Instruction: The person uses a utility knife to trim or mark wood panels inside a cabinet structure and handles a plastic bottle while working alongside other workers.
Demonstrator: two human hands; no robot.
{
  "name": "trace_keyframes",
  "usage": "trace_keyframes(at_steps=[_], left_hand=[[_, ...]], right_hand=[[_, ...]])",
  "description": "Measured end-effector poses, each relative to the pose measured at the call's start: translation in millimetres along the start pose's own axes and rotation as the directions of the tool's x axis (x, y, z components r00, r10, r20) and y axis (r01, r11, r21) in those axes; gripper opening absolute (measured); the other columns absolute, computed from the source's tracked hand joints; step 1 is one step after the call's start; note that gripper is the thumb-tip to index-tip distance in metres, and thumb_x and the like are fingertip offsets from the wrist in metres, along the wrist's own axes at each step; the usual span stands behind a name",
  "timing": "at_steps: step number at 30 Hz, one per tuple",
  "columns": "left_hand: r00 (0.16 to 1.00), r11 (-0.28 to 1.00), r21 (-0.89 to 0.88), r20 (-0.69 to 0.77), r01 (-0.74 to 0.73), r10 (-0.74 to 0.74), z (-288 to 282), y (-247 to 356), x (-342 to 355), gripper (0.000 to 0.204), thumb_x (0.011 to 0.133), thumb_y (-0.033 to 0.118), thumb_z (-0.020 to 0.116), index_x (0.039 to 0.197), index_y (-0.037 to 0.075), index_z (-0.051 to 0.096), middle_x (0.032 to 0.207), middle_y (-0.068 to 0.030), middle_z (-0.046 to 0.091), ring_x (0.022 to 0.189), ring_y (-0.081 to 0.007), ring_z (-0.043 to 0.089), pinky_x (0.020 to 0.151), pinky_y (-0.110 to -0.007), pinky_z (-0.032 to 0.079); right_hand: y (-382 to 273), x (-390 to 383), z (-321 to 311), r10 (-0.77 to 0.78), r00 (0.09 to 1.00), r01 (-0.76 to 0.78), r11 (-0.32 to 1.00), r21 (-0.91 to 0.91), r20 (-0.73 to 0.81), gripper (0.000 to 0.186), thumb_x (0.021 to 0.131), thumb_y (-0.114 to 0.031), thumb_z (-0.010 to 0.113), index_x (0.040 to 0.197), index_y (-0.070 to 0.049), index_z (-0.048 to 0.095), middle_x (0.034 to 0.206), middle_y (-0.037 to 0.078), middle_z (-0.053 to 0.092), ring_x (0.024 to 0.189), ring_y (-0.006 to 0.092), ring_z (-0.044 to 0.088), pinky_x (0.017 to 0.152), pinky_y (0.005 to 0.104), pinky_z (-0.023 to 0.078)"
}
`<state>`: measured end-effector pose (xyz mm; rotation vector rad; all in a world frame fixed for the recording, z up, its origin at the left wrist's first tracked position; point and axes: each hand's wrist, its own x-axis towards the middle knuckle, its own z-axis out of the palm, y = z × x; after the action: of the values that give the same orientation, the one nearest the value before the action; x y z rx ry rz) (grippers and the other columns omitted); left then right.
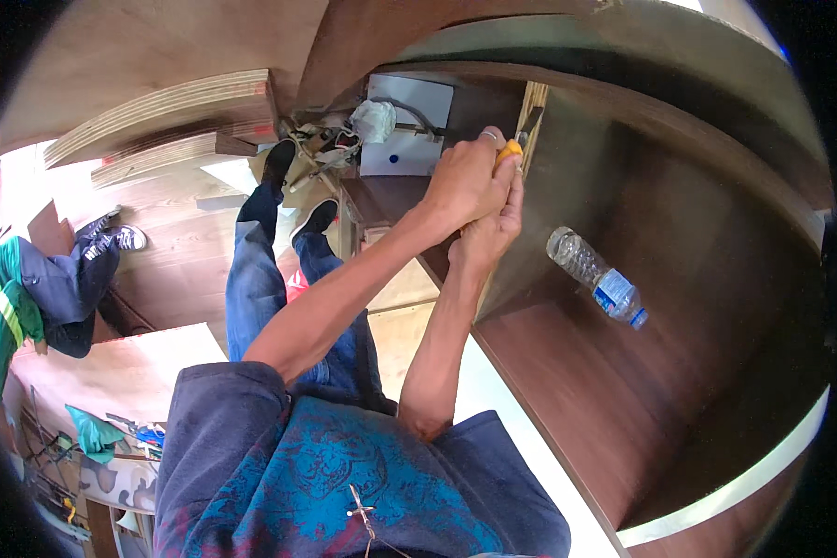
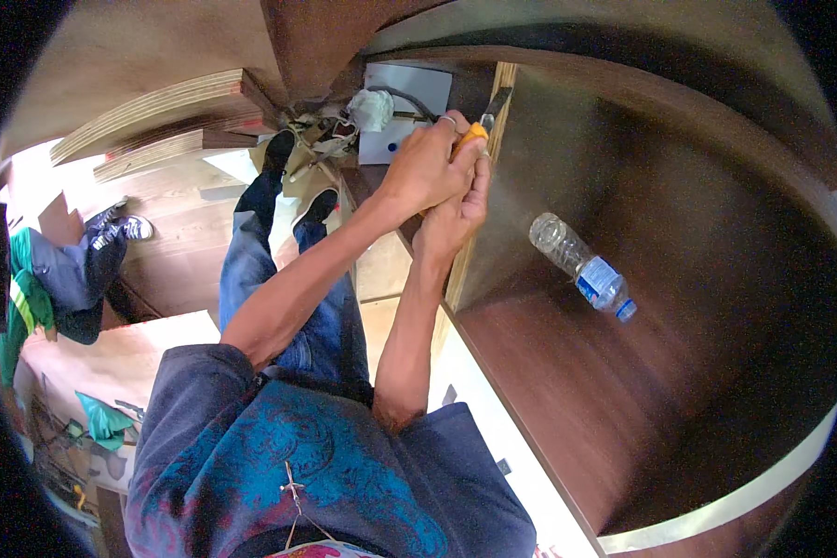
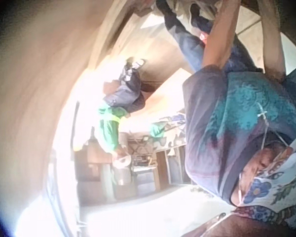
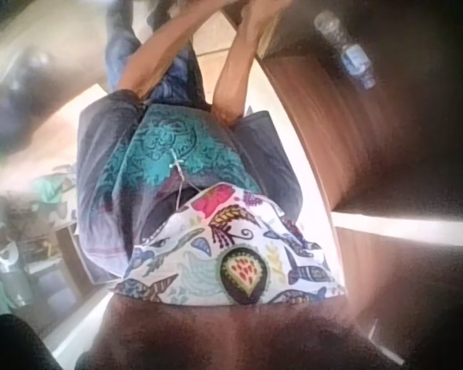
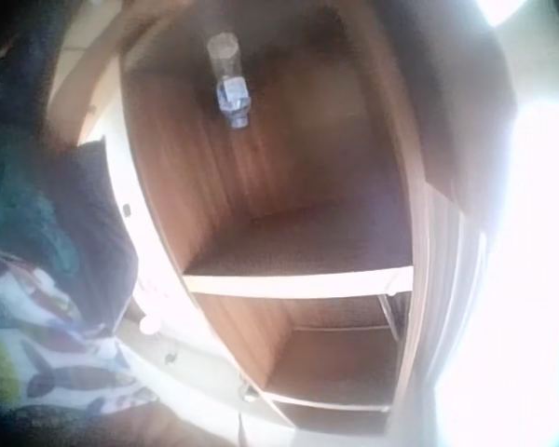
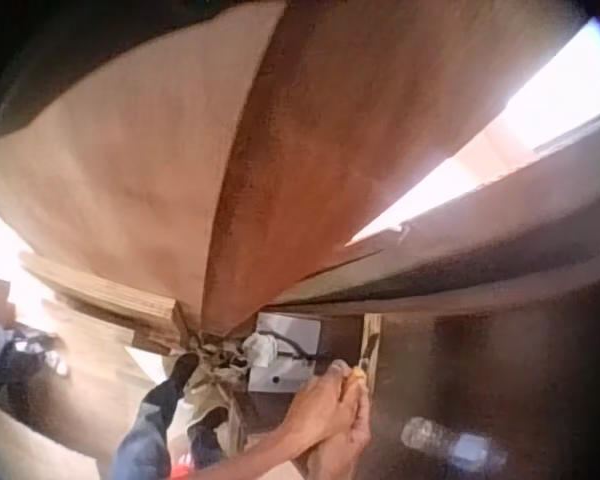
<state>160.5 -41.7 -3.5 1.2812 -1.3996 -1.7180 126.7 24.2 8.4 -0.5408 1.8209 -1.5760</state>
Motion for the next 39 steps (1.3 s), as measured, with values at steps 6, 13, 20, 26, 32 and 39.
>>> trace_keyframes(at_steps=[6,13,20,26,32,39], left_hand=[[1.0,0.999,-0.051,0.011,0.008,-0.008,-3.3,3.7,-3.9,0.028,0.091,0.026,0.061,0.092,-0.002,0.059,0.073,-0.0255,0.064,0.072,-0.0436,0.065,0.064,-0.049,0.049],[0.999,0.992,-0.117,0.025,0.045,-0.043,-11.3,-0.9,-12.5,0.027,0.092,0.024,0.058,0.094,-0.003,0.057,0.072,-0.0267,0.065,0.072,-0.0451,0.066,0.065,-0.051,0.051],[0.997,0.995,-0.078,0.044,0.06,-0.057,-13.5,1.7,13.1,0.031,0.092,0.03,0.06,0.093,-0.001,0.059,0.073,-0.0222,0.065,0.068,-0.0365,0.067,0.063,-0.043,0.05],[0.999,0.992,-0.12,0.038,0.028,-0.023,-11.2,1.1,19.3,0.029,0.093,0.027,0.059,0.093,-0.002,0.057,0.07,-0.0241,0.065,0.069,-0.0401,0.067,0.062,-0.047,0.051],[0.998,0.999,-0.043,0.06,0.001,0.002,-9.8,1.1,23.7,0.029,0.092,0.027,0.059,0.093,-0.002,0.057,0.07,-0.0252,0.065,0.071,-0.0426,0.067,0.064,-0.05,0.052],[1.0,0.992,-0.122,0.016,0.004,-0.002,-7.8,1.0,21.6,0.031,0.093,0.028,0.059,0.096,-0.003,0.056,0.072,-0.025,0.066,0.073,-0.0433,0.067,0.066,-0.05,0.052]], right_hand=[[-4.7,-3.2,-4.1,0.051,0.998,-0.053,0.997,-0.064,-0.029,0.045,0.1,-0.02,0.059,0.14,-0.002,0.048,0.12,0.008,0.063,0.102,0.0139,0.064,0.084,0.0261,0.054],[-0.7,-8.5,-2.0,0.016,1.0,-0.016,0.987,-0.163,0.001,0.045,0.102,-0.022,0.056,0.141,-0.003,0.046,0.121,0.007,0.062,0.101,0.0123,0.063,0.08,0.0233,0.054],[4.4,14.4,2.2,-0.015,0.999,0.018,0.991,-0.136,0.028,0.045,0.102,-0.02,0.055,0.142,-0.003,0.045,0.125,0.008,0.06,0.105,0.0136,0.062,0.084,0.0244,0.054],[4.1,22.7,3.6,-0.024,0.999,0.03,0.983,-0.179,0.034,0.045,0.102,-0.022,0.055,0.141,-0.002,0.045,0.126,0.008,0.06,0.108,0.0147,0.061,0.087,0.0256,0.053],[5.8,26.7,2.4,0.02,1.0,-0.019,0.993,-0.12,0.007,0.044,0.102,-0.021,0.055,0.141,-0.002,0.046,0.125,0.008,0.06,0.107,0.0148,0.062,0.085,0.0259,0.054],[4.0,26.4,1.4,0.029,0.999,-0.027,0.994,-0.102,0.015,0.044,0.102,-0.021,0.056,0.14,-0.002,0.046,0.125,0.009,0.061,0.107,0.0154,0.062,0.086,0.0265,0.055]])
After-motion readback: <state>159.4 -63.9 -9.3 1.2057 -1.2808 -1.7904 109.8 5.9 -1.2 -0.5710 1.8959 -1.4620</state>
